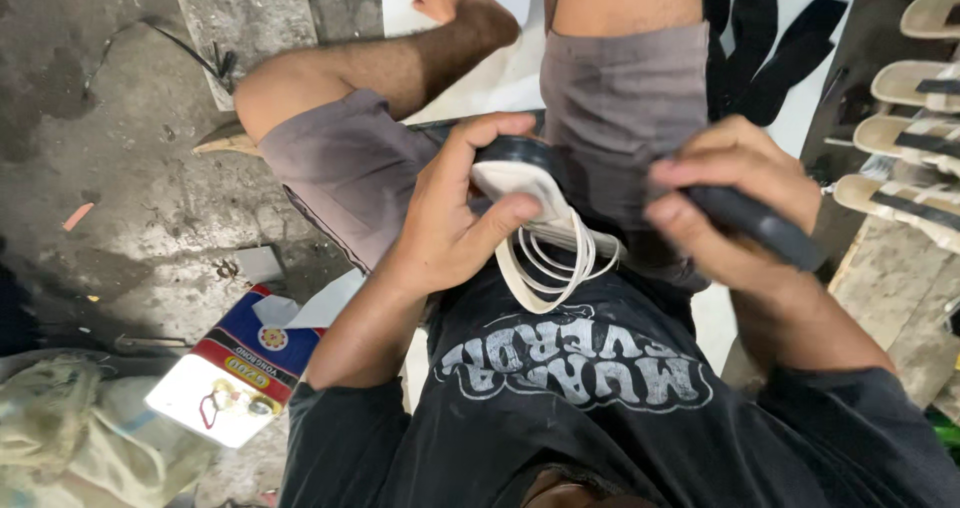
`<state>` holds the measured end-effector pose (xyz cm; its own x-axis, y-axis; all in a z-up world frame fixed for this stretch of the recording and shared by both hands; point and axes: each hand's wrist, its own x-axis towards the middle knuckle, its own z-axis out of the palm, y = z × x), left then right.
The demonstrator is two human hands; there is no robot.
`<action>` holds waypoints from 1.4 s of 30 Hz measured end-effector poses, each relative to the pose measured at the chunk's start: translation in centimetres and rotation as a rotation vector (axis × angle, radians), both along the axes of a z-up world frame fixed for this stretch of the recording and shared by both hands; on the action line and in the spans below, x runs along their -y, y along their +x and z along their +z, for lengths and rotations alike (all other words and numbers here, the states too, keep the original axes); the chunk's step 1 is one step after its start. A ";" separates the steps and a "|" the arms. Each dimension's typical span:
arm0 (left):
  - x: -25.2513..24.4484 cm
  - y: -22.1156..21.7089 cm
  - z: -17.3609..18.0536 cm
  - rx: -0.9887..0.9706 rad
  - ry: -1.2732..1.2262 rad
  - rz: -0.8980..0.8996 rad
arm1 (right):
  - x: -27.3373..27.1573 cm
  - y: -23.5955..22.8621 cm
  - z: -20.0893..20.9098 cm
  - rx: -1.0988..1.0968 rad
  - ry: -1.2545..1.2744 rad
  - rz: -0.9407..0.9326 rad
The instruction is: The person assembles white sandals by attaching black rubber soles to the white straps using a heated tool. They press the sole onto the strap and use the tool to secure the bond, repeating the process for multiple units.
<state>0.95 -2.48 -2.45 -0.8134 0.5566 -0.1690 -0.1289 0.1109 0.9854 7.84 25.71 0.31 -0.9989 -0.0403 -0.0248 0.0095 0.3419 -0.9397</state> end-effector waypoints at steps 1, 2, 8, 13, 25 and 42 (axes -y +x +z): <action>-0.1 0.2 0.1 -0.050 -0.016 -0.010 | 0.9 -0.3 0.7 -0.067 -0.056 0.072; -0.1 0.3 0.3 -0.105 -0.034 -0.012 | 1.7 -1.0 1.2 -0.112 -0.080 0.101; -0.1 0.8 0.6 -0.181 0.033 -0.052 | 4.1 -3.7 2.1 -0.194 -0.149 0.213; -0.7 1.5 0.4 -0.266 0.048 -0.001 | 4.4 -4.3 2.8 -0.230 -0.171 0.249; 0.1 1.1 -0.9 -0.164 0.081 -0.015 | 4.8 -3.1 -1.4 -0.310 -0.187 0.200; -0.2 0.5 -2.4 -0.221 0.095 -0.001 | 3.2 -2.3 -4.7 -0.434 -0.154 0.311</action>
<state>1.49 -2.29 -4.82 -0.8243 0.5623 0.0657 0.0908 0.0168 0.9957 5.56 22.46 -4.43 -0.8568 -0.3055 0.4154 -0.4687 0.1257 -0.8744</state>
